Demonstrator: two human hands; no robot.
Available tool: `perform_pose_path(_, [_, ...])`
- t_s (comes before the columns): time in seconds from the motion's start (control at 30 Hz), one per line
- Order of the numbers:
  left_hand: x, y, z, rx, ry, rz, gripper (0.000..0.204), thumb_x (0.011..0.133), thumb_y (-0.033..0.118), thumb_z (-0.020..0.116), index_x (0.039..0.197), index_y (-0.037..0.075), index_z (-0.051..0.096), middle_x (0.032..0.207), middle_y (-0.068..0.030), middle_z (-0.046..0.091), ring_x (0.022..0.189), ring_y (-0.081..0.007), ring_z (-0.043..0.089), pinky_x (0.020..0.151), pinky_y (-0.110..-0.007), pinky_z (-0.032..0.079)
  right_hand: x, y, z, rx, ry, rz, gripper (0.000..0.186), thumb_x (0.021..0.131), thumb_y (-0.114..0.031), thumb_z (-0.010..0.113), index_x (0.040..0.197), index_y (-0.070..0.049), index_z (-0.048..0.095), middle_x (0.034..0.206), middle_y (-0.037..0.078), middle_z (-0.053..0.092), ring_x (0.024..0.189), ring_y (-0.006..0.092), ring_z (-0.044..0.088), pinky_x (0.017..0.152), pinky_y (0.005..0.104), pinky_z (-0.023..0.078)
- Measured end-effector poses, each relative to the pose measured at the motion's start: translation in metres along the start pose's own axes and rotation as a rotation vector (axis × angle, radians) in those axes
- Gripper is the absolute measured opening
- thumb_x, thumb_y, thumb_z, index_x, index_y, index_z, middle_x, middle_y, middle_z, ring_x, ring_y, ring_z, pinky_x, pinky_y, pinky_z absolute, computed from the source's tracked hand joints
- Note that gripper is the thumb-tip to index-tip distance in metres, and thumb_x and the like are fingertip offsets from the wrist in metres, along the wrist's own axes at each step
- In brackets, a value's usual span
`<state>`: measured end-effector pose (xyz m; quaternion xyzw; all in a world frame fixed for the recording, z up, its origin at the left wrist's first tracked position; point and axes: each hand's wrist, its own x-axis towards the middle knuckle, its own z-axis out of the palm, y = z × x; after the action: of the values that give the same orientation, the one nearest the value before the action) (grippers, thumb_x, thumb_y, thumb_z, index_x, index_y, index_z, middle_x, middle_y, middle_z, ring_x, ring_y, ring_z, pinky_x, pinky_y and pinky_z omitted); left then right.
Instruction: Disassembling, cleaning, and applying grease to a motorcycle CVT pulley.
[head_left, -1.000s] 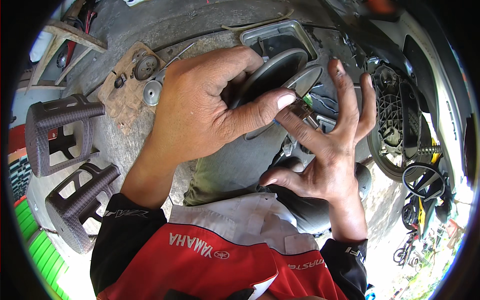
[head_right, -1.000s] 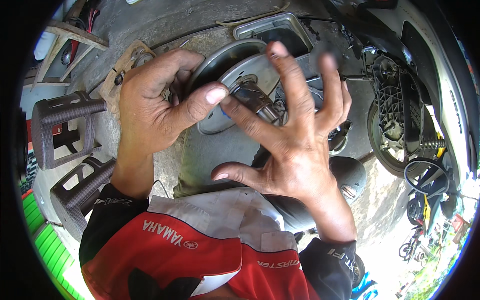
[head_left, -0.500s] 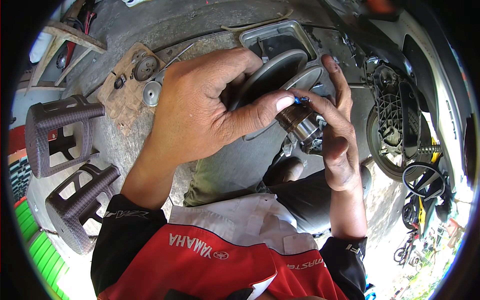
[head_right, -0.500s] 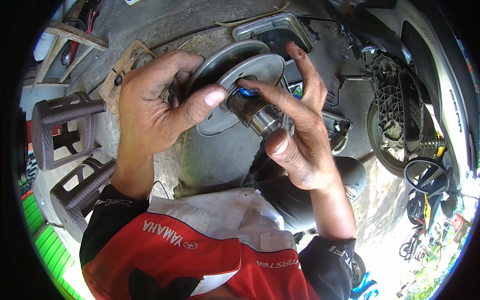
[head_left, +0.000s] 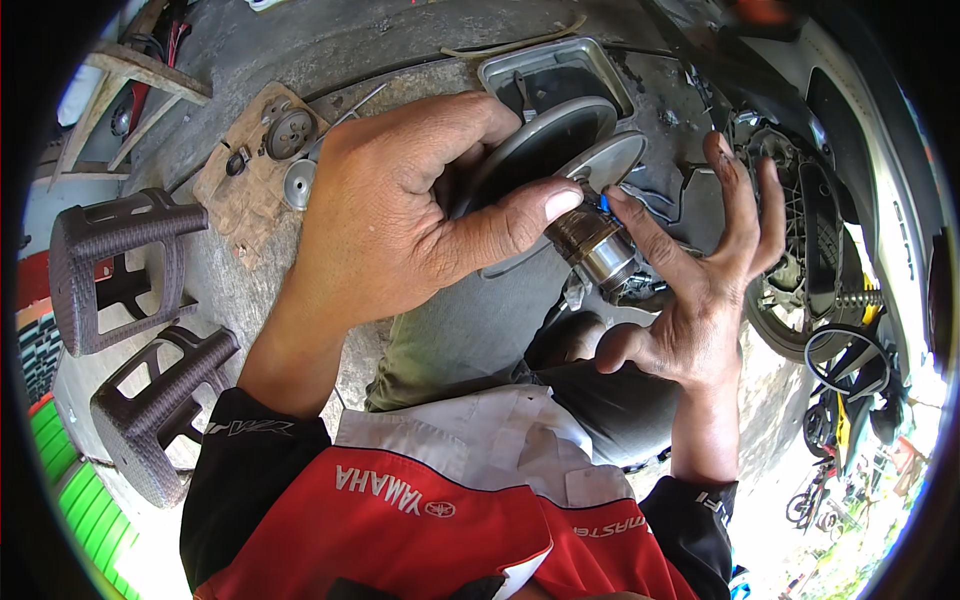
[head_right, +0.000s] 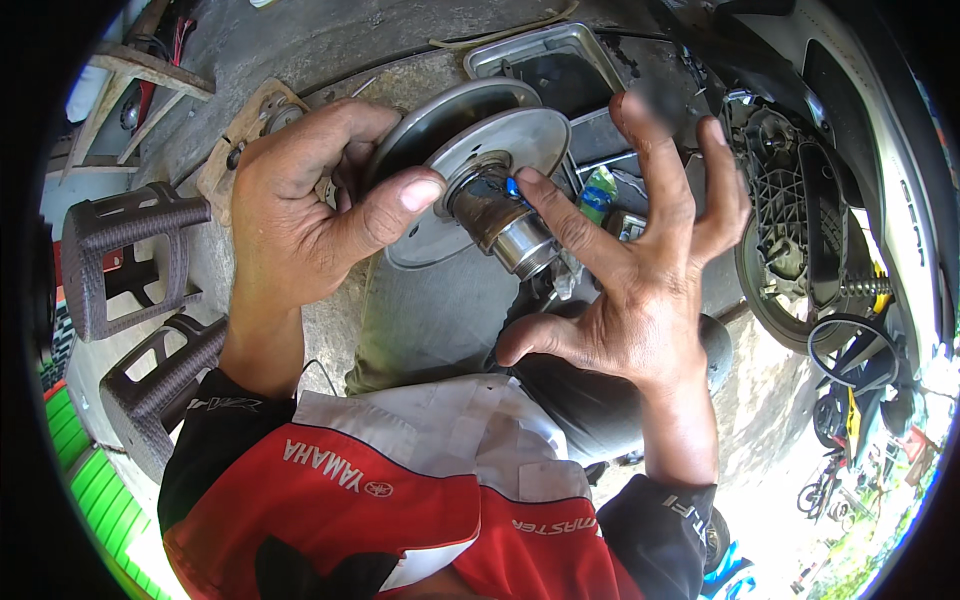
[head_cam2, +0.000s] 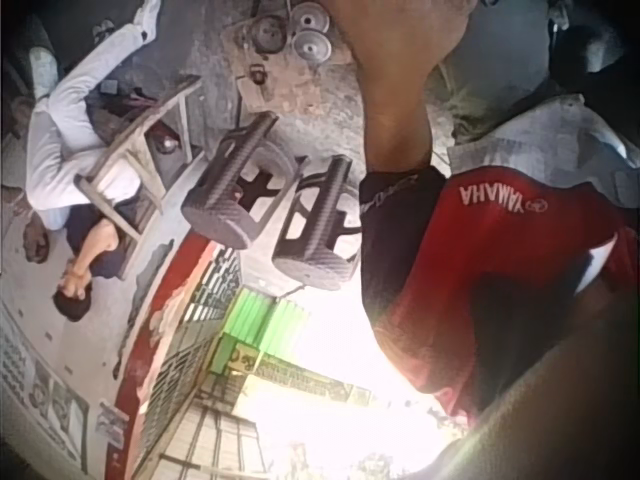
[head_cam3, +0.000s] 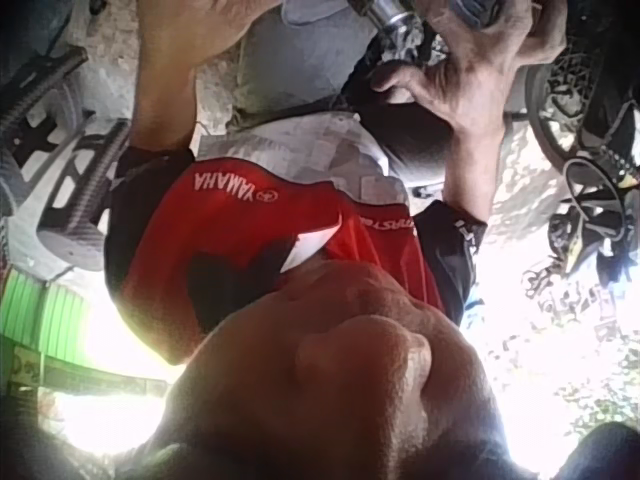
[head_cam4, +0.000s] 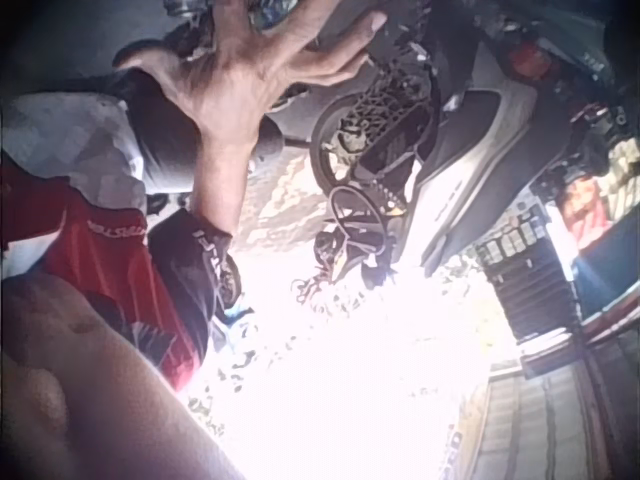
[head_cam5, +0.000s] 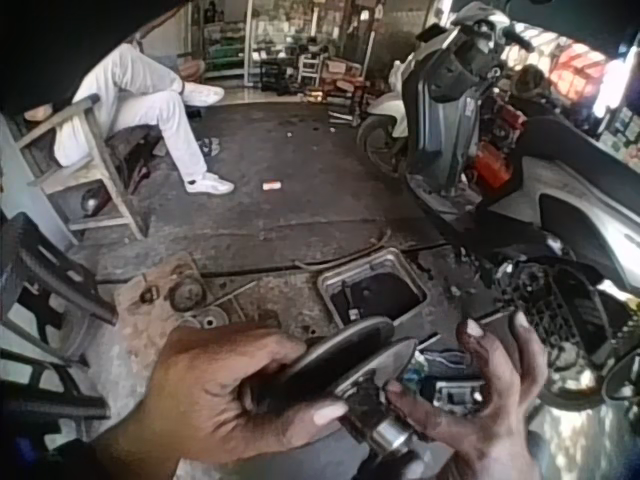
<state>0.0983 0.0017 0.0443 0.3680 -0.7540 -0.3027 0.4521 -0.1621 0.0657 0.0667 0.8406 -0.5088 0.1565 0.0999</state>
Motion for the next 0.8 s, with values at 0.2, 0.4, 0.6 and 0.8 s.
perform_pose_path(0.2, [0.000, 0.001, 0.001, -0.001, 0.009, -0.015, 0.038, 0.084, 0.036, 0.088, 0.095, 0.003, 0.074, 0.066, 0.0006, 0.061, 0.059, -0.0065, 0.055, 0.054, -0.023, 0.042, -0.003, 0.011, 0.001, -0.044, -0.019, 0.055, 0.108, 0.078, -0.100, 0.032, 0.120, -0.013, 0.079, 0.157, 0.028, 0.040, 0.150, 0.0430, 0.026, 0.124, 0.0557, 0.014])
perform_pose_path(0.4, [0.001, 0.003, 0.001, 0.021, -0.007, 0.005, 0.039, 0.084, 0.037, 0.088, 0.095, 0.002, 0.074, 0.066, 0.0003, 0.061, 0.059, -0.0068, 0.055, 0.054, -0.023, 0.043, 0.002, 0.002, 0.025, 0.873, -0.032, 0.291, 0.100, 0.082, -0.093, 0.044, 0.131, -0.010, 0.072, 0.156, 0.032, 0.037, 0.151, 0.0425, 0.026, 0.122, 0.0556, 0.014])
perform_pose_path(0.6, [0.001, 0.002, 0.000, 0.019, 0.003, -0.012, 0.040, 0.084, 0.038, 0.088, 0.095, 0.002, 0.074, 0.066, -0.0001, 0.062, 0.059, -0.0072, 0.056, 0.055, -0.023, 0.043, -0.002, 0.003, 0.024, 0.715, -0.011, 0.182, 0.101, 0.075, -0.096, 0.050, 0.128, -0.014, 0.075, 0.157, 0.032, 0.035, 0.149, 0.0452, 0.025, 0.121, 0.0587, 0.016])
perform_pose_path(0.8, [0.001, 0.002, 0.000, 0.011, 0.005, -0.019, 0.038, 0.085, 0.036, 0.087, 0.096, 0.002, 0.074, 0.066, 0.0004, 0.061, 0.059, -0.0071, 0.055, 0.055, -0.023, 0.043, -0.008, -0.003, 0.003, 0.215, 0.014, 0.067, 0.112, 0.079, -0.099, 0.035, 0.129, -0.008, 0.073, 0.157, 0.030, 0.040, 0.150, 0.0447, 0.028, 0.122, 0.0592, 0.018])
